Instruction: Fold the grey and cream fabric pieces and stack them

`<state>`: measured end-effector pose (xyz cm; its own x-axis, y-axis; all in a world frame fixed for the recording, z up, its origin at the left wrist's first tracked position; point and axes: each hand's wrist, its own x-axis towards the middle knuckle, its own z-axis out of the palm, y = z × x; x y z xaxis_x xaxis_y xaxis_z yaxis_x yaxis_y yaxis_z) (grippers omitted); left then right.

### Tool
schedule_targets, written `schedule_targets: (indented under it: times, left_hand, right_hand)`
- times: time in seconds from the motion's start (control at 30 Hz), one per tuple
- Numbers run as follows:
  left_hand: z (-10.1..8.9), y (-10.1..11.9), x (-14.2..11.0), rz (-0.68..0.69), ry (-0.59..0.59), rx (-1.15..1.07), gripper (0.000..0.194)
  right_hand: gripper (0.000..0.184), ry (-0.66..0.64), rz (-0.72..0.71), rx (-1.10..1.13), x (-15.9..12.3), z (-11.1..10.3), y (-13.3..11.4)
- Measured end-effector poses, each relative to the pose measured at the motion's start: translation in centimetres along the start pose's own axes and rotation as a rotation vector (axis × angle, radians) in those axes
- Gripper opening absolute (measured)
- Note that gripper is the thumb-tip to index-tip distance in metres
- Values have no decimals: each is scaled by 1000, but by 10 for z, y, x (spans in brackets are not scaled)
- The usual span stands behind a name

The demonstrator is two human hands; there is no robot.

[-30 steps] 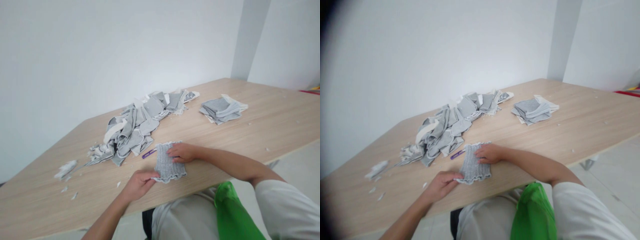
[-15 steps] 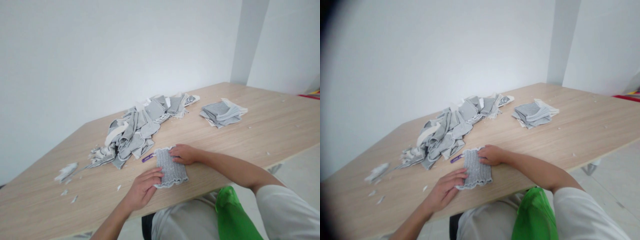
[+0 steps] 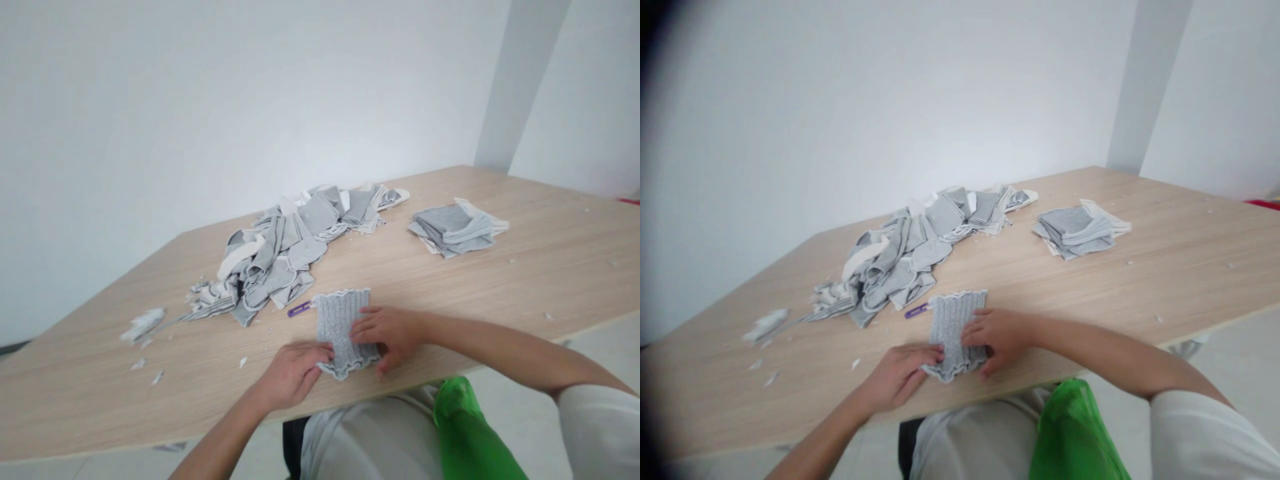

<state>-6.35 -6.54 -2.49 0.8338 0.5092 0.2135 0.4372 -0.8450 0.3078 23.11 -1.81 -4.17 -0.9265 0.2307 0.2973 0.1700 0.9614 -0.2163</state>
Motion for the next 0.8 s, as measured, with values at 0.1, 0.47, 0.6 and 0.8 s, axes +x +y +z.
schedule_targets:
  times: [0.1,0.47,0.6,0.8]
  left_hand:
    - [1,-1,0,2,27,-7,27]
    - [-5,1,2,-103,183,-67,28]
    - [-7,5,2,-144,212,-90,25]
    - [-9,9,3,-309,293,-72,19]
  right_hand:
    - [70,-28,-10,-7,-7,5,-13]
    - [35,45,48,-29,-14,9,-10]
    - [47,4,26,68,-17,-1,-8]
    - [46,-14,-5,65,-11,-4,-12]
